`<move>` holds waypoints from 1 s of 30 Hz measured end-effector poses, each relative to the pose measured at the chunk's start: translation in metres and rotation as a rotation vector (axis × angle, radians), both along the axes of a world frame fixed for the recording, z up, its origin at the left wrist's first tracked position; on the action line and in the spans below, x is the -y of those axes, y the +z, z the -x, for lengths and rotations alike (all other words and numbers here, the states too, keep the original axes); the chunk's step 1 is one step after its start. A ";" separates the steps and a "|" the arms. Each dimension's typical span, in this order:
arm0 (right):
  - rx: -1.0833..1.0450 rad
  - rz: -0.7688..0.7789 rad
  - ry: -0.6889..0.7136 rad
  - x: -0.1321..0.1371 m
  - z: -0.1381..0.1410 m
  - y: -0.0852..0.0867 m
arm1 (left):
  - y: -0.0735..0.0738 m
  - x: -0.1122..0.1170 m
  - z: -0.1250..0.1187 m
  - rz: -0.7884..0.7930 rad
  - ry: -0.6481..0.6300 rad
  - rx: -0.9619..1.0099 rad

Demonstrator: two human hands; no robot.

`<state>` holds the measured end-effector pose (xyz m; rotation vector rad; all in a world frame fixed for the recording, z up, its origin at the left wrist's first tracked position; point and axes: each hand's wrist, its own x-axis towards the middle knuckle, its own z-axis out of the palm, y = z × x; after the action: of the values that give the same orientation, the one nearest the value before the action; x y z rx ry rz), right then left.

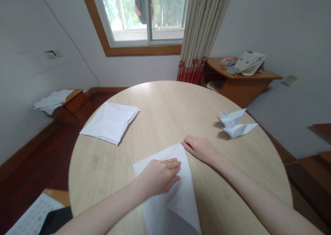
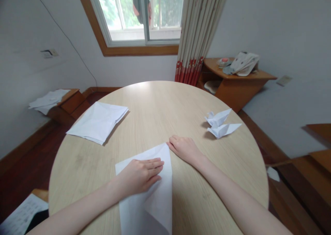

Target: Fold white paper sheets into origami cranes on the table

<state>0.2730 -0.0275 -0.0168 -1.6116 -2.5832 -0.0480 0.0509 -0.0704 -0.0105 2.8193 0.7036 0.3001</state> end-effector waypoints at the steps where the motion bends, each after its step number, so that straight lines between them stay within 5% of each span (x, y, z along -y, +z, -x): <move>1: -0.002 0.005 0.019 0.001 0.000 0.002 | 0.001 0.000 0.000 0.001 0.006 0.000; 21: -0.096 0.189 0.211 0.021 -0.001 0.021 | 0.012 -0.009 0.007 0.112 0.014 -0.029; 30: -0.150 0.327 0.182 0.027 0.002 0.026 | 0.011 -0.009 0.007 0.116 0.007 0.000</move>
<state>0.2708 -0.0543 0.0092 -1.3922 -2.7100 0.5134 0.0438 -0.0619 0.0003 2.7082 0.7076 0.2524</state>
